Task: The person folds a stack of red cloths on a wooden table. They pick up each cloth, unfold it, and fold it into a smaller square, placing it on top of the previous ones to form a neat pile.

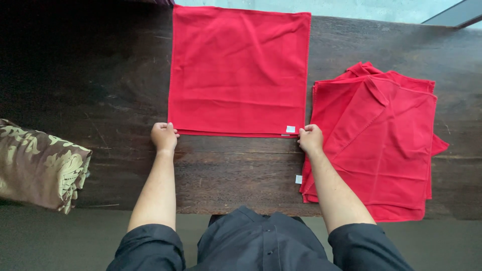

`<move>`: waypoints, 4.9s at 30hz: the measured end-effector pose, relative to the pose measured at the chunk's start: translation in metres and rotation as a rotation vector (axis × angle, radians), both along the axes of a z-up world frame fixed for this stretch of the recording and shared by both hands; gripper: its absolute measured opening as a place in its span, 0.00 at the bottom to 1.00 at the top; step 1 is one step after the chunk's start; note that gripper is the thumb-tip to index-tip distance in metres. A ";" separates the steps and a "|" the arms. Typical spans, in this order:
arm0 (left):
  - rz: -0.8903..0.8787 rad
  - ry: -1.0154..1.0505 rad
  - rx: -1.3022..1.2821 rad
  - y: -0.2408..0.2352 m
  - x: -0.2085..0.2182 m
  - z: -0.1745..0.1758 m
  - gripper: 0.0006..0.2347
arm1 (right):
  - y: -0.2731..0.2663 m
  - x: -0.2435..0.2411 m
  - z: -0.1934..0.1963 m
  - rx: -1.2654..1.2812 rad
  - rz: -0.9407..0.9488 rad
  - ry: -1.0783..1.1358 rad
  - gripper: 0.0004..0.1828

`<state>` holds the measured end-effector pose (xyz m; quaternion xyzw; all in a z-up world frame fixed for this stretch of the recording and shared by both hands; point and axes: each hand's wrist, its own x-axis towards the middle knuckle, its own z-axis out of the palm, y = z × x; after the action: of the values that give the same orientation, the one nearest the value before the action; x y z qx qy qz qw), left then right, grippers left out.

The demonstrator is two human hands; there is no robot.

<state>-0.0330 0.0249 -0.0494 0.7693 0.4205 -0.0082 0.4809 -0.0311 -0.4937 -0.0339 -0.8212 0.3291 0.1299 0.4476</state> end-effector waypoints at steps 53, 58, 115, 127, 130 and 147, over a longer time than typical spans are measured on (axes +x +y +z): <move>-1.216 -0.362 0.405 -0.433 -0.221 0.216 0.05 | -0.241 0.070 0.084 0.611 -0.385 -0.364 0.31; -0.827 -0.507 0.450 -0.348 -0.166 0.244 0.14 | -0.277 0.083 0.168 0.768 -0.151 -0.589 0.10; -1.059 -0.523 -0.239 -0.336 -0.073 0.400 0.12 | -0.011 -0.070 0.371 0.627 0.826 -0.463 0.01; -0.676 -0.409 -0.815 -0.365 -0.147 0.335 0.29 | 0.014 -0.040 0.448 1.136 0.395 -0.684 0.09; -0.811 -0.095 -1.076 -0.365 -0.148 0.349 0.45 | 0.023 -0.055 0.475 1.194 0.411 -0.755 0.11; 0.528 -0.761 -1.205 -0.256 0.009 0.264 0.14 | -0.061 -0.058 0.463 1.185 0.056 -1.083 0.09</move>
<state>-0.0236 -0.2307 0.2150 0.1972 0.3188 0.1447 0.9157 -0.0891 -0.5543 0.4291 -0.4039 -0.0780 -0.1221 0.9033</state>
